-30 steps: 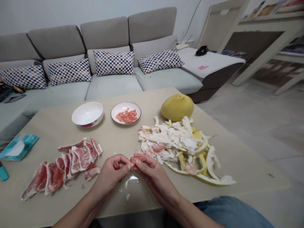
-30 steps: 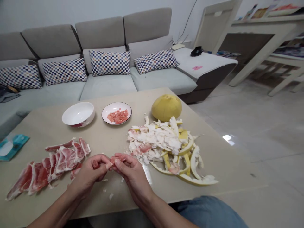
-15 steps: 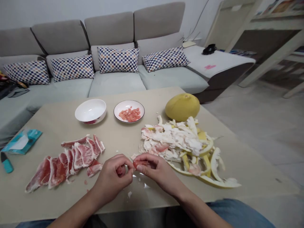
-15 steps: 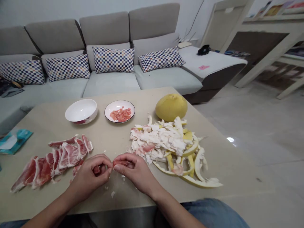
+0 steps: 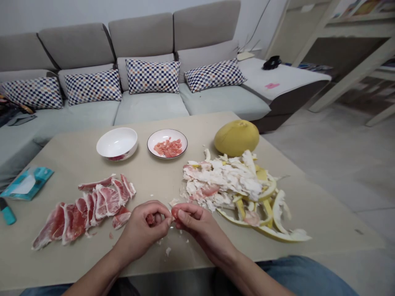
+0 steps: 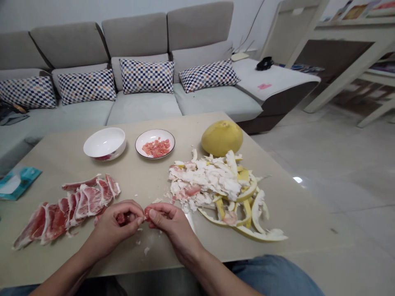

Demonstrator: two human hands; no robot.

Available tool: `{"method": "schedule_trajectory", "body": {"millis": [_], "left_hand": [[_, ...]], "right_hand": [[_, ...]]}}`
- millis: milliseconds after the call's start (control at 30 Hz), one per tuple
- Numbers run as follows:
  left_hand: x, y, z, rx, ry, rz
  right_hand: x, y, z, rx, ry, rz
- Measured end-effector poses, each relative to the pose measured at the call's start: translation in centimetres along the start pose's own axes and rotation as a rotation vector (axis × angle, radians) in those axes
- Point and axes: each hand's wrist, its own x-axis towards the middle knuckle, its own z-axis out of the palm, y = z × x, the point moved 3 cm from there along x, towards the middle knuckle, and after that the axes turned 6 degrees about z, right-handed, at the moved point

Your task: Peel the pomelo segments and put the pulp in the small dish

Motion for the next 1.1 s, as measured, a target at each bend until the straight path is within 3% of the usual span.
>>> {"method": "schedule_trajectory", "body": {"millis": [300, 400, 633, 833, 967, 1100], "left_hand": [[-0.8, -0.4, 1.3, -0.024, 0.105, 0.066], [-1.3, -0.7, 1.8, -0.057, 0.127, 0.054], [-1.2, -1.1, 0.7, -0.002, 0.156, -0.025], [-0.7, -1.4, 0.2, 0.079, 0.132, -0.017], [0.1, -1.6, 0.3, 0.235, 0.032, 0.006], [0.9, -1.5, 0.4, 0.298, 0.000, 0.043]], "right_hand": [[0.1, -0.2, -0.6, -0.112, 0.158, -0.176], [0.4, -0.8, -1.4, -0.078, 0.230, -0.163], [0.7, -0.9, -1.3, -0.008, 0.151, -0.040], [0.9, -0.9, -1.5, -0.018, 0.121, -0.044], [0.8, -1.6, -1.9, -0.154, 0.142, -0.117], [0.4, -2.5, -1.9, -0.454, 0.159, -0.250]]}}
